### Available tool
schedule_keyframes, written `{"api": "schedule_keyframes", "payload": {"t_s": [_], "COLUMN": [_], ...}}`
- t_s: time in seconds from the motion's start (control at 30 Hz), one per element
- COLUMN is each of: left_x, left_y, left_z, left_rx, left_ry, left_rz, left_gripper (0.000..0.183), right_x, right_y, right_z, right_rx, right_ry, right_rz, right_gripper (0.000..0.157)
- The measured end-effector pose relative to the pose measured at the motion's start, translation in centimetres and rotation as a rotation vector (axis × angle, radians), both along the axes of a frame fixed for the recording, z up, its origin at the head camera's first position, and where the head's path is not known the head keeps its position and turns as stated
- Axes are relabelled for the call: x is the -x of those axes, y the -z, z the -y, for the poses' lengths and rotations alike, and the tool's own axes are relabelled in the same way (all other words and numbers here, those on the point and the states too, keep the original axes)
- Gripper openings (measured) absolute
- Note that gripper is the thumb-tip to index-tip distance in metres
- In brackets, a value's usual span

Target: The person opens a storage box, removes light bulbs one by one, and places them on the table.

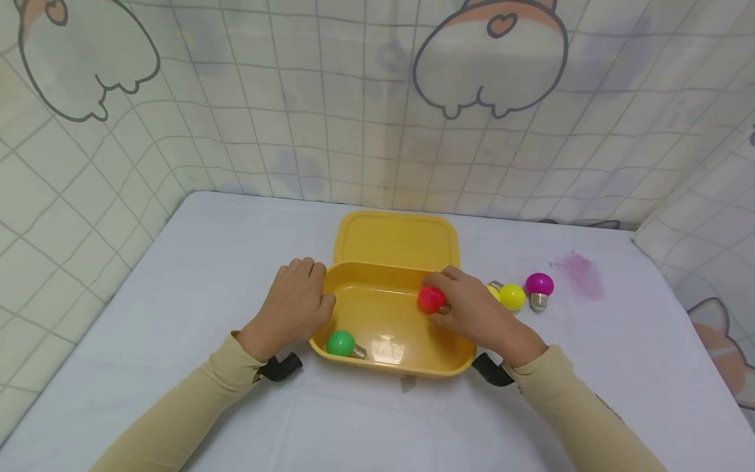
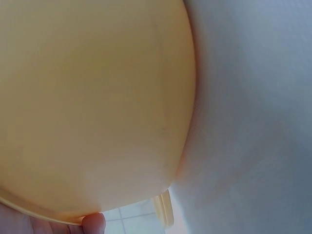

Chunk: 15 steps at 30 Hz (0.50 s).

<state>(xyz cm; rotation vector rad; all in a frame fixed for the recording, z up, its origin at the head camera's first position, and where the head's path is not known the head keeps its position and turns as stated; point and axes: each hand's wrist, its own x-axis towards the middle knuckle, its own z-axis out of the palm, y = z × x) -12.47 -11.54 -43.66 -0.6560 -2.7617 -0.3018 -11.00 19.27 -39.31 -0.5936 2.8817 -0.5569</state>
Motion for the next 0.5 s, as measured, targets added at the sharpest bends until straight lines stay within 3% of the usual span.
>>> {"api": "schedule_keyframes", "payload": {"t_s": [0.5], "left_x": [-0.09], "left_y": [-0.15], "left_z": [-0.01], "left_rx": [-0.008], "left_ry": [0.005], "left_rz": [-0.017], "left_gripper": [0.017], "right_x": [0.51], "right_y": [0.27], "right_z": [-0.29], "right_rx": [0.052], "right_ry": [-0.064], "right_rz": [0.056], "right_gripper": [0.051]}}
